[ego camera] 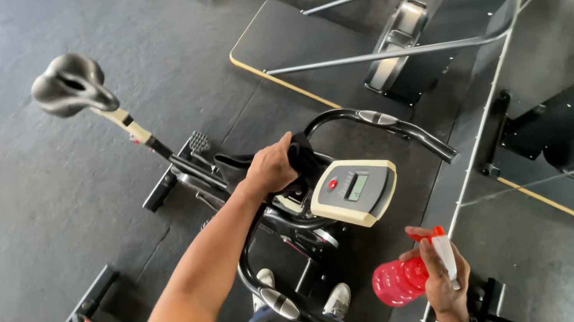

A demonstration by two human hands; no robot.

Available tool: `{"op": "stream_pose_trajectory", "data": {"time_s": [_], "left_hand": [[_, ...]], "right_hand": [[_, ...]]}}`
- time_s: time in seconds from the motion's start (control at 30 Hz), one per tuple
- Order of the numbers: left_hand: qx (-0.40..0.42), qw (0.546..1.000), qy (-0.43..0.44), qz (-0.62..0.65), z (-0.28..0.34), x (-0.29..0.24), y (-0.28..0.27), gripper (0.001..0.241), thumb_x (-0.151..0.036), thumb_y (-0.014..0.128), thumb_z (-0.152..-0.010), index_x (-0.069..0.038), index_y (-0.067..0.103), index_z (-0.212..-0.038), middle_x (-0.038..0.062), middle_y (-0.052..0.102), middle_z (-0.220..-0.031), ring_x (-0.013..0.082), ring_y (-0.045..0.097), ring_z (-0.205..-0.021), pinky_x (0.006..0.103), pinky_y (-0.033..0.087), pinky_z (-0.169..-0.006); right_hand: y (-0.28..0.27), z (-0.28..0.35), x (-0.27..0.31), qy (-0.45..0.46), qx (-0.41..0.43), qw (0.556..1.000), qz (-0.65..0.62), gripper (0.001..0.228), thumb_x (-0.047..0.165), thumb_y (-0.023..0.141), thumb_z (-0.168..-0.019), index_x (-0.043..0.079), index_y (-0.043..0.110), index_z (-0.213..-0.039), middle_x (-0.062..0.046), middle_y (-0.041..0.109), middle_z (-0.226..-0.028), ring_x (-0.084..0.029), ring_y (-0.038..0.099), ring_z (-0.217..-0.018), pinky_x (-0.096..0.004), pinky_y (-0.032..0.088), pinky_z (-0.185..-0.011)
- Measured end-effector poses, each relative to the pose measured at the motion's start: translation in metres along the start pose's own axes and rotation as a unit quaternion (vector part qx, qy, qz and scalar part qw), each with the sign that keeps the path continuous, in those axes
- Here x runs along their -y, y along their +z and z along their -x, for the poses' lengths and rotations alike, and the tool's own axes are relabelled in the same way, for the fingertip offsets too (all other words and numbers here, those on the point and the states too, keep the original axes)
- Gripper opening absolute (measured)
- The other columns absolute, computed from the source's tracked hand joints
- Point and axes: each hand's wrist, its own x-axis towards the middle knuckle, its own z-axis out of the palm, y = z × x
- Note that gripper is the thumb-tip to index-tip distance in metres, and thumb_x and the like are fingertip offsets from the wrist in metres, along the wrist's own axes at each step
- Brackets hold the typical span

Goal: The person wipes an exercise bike with a cloth after applying liquid from a spray bottle, cleaning the handlebars, console, frame, and pedals.

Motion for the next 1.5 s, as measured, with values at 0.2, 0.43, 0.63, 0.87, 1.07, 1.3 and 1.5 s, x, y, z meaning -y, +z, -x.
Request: {"op": "stream_pose_trajectory", "data": {"time_s": [0.2,0.43,0.63,0.87,1.07,1.3,1.5], "left_hand": [[-0.107,0.993,0.015,0.044,0.105,-0.007,-0.01,0.099,-0.021,0.087,-0.091,-0.005,0.043,-0.178,0.026,0.078,-0.136,0.0455,0.072,-0.125,0.0572,0.059,-0.111],[-0.055,0.997,0.006,-0.062,0.056,-0.011,0.003,0.116,-0.03,0.098,-0.092,0.006,0.034,-0.182,0.029,0.062,-0.174,0.0515,0.046,-0.171,0.0588,0.025,-0.149],[-0.046,0.999,0.021,0.003,0.046,-0.012,-0.01,0.051,-0.022,0.078,-0.092,-0.006,0.051,-0.131,0.027,0.08,-0.094,0.0596,0.073,-0.088,0.0658,0.055,-0.078],[-0.065,0.997,0.036,-0.009,0.104,-0.014,-0.024,0.065,-0.017,0.082,-0.092,-0.001,0.055,-0.149,0.022,0.079,-0.132,0.0446,0.071,-0.123,0.0565,0.054,-0.121],[-0.066,0.996,0.051,0.02,0.025,0.001,-0.013,0.05,-0.026,0.082,-0.093,-0.009,0.06,-0.135,0.022,0.082,-0.106,0.0502,0.074,-0.102,0.0581,0.054,-0.094],[-0.098,0.992,0.067,0.04,0.12,0.017,0.007,0.092,-0.021,0.084,-0.093,0.003,0.051,-0.175,0.027,0.068,-0.169,0.0475,0.057,-0.165,0.0576,0.037,-0.142],[-0.093,0.99,0.105,-0.017,0.085,0.015,0.003,0.089,-0.042,0.08,-0.105,0.006,0.047,-0.173,0.032,0.069,-0.163,0.0585,0.052,-0.165,0.0658,0.033,-0.143]], "right_hand": [[-0.003,-0.002,-0.009,-0.04,0.011,0.999,-0.019,0.046,0.033,0.069,-0.115,-0.009,0.076,-0.131,-0.024,0.087,-0.137,-0.033,0.088,-0.074,-0.043,0.072,-0.082],[0.001,0.019,0.017,0.081,-0.031,0.993,0.076,0.055,0.048,0.066,-0.112,0.002,0.089,-0.134,-0.016,0.091,-0.135,-0.028,0.088,-0.082,-0.043,0.065,-0.101],[0.016,0.023,0.019,0.051,-0.011,0.999,0.015,0.047,0.039,0.069,-0.114,-0.004,0.083,-0.128,-0.018,0.089,-0.137,-0.033,0.085,-0.077,-0.046,0.069,-0.09],[0.026,0.038,0.019,0.089,-0.052,0.994,0.039,0.048,0.04,0.068,-0.114,-0.001,0.086,-0.132,-0.016,0.089,-0.142,-0.033,0.086,-0.083,-0.047,0.065,-0.096],[0.047,0.054,0.015,0.078,-0.034,0.994,0.07,0.044,0.034,0.068,-0.114,-0.002,0.088,-0.129,-0.014,0.091,-0.139,-0.031,0.088,-0.078,-0.04,0.063,-0.098],[0.072,0.061,0.023,0.071,0.005,0.997,0.005,0.041,0.031,0.071,-0.113,-0.001,0.088,-0.133,-0.016,0.091,-0.139,-0.03,0.087,-0.076,-0.042,0.066,-0.088],[0.103,0.08,0.058,0.12,-0.041,0.991,0.045,0.04,0.031,0.074,-0.109,0.0,0.093,-0.128,-0.016,0.094,-0.129,-0.03,0.087,-0.08,-0.038,0.059,-0.105]]}}
